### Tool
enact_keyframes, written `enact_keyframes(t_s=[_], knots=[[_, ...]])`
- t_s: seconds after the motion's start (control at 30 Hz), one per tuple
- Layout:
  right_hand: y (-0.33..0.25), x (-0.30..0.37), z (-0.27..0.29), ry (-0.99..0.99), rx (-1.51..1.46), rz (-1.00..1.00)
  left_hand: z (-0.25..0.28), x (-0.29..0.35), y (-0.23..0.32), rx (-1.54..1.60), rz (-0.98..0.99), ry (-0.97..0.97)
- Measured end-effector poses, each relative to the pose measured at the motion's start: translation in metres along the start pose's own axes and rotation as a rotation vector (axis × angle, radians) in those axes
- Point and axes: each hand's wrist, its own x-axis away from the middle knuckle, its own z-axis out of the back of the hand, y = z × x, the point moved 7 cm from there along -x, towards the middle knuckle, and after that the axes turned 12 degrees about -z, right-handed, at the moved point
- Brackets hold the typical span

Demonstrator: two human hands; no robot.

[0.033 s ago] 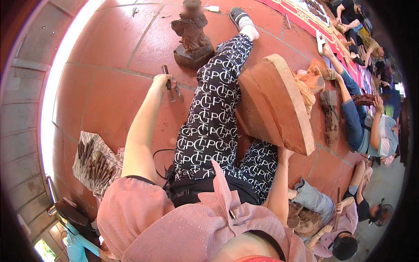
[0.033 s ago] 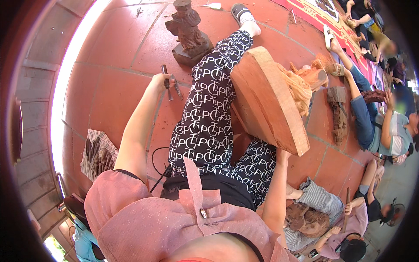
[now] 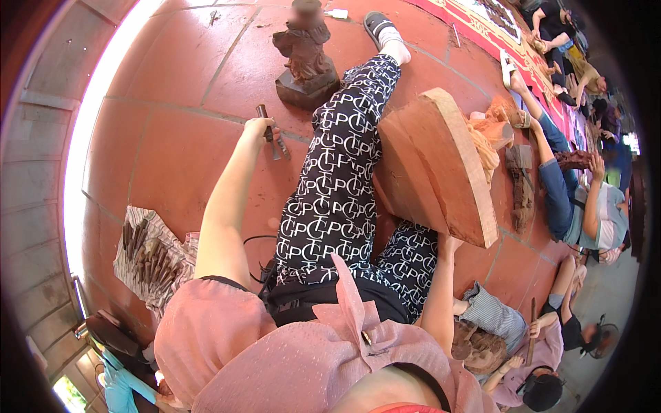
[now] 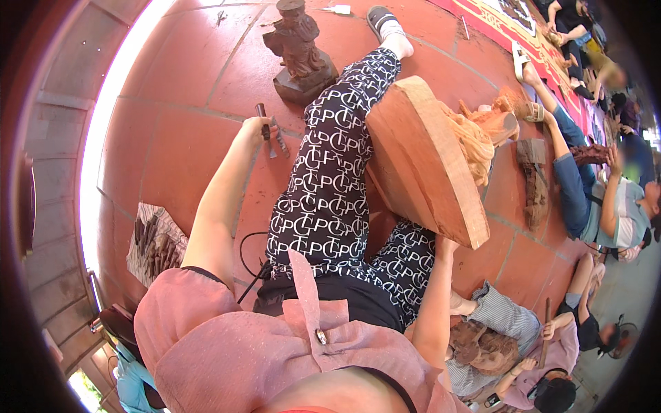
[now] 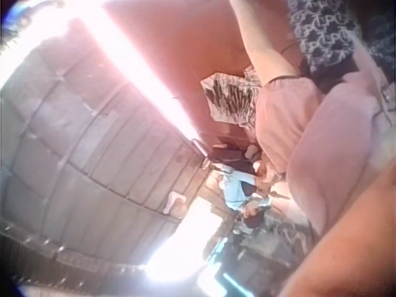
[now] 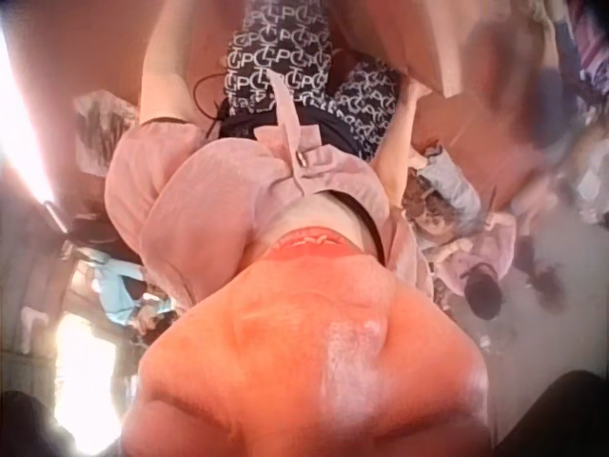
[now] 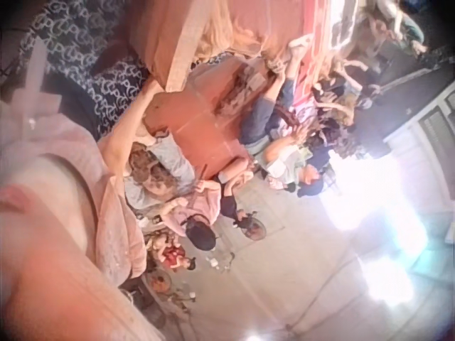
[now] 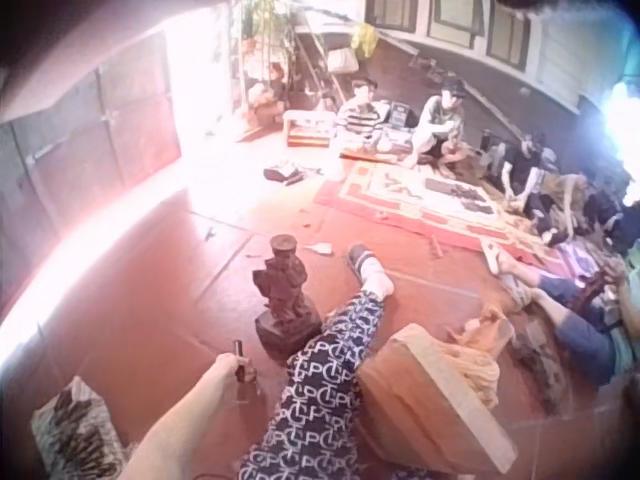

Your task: The person carves a wooden figurine using a chisel and mallet, seated on the floor. They repeatedly strike the chisel to shape the wood and occasionally rotate the piece to access different sides.

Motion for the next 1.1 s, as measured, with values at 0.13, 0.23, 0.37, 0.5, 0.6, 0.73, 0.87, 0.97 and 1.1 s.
enact_keyframes(t_s=[0.13, 0.23, 0.37, 0.5, 0.6, 0.73, 0.87, 0.97, 1.1], knots=[[0.005, 0.011, 0.006, -0.157, 0.262, -0.147, -0.012, -0.028, -0.011, -0.319, -0.11, -0.008], [0.041, 0.019, 0.002, -0.104, 0.071, -0.192, -0.018, -0.039, -0.007, -0.472, -0.172, -0.024], [0.067, 0.025, -0.002, -0.043, -0.009, -0.182, -0.034, -0.05, 0.001, -0.523, -0.258, 0.005], [0.096, 0.025, -0.007, 0.084, 0.045, -0.186, -0.041, -0.057, -0.008, -0.621, -0.278, -0.014], [0.074, 0.017, -0.007, 0.179, 0.19, -0.214, -0.032, -0.058, -0.016, -0.528, -0.28, 0.04], [-0.016, 0.002, 0.008, 0.229, 0.122, -0.199, 0.018, -0.076, -0.018, -0.722, -0.482, 0.223], [-0.037, 0.008, 0.023, 0.207, 0.345, -0.306, 0.017, -0.031, -0.026, -1.072, -0.3, 0.08], [-0.04, 0.004, 0.022, 0.195, 0.332, -0.348, 0.021, -0.033, -0.032, -1.068, -0.243, 0.09], [-0.041, 0.009, 0.029, 0.217, 0.32, -0.378, 0.001, 0.0, -0.02, -0.947, -0.138, -0.006]])
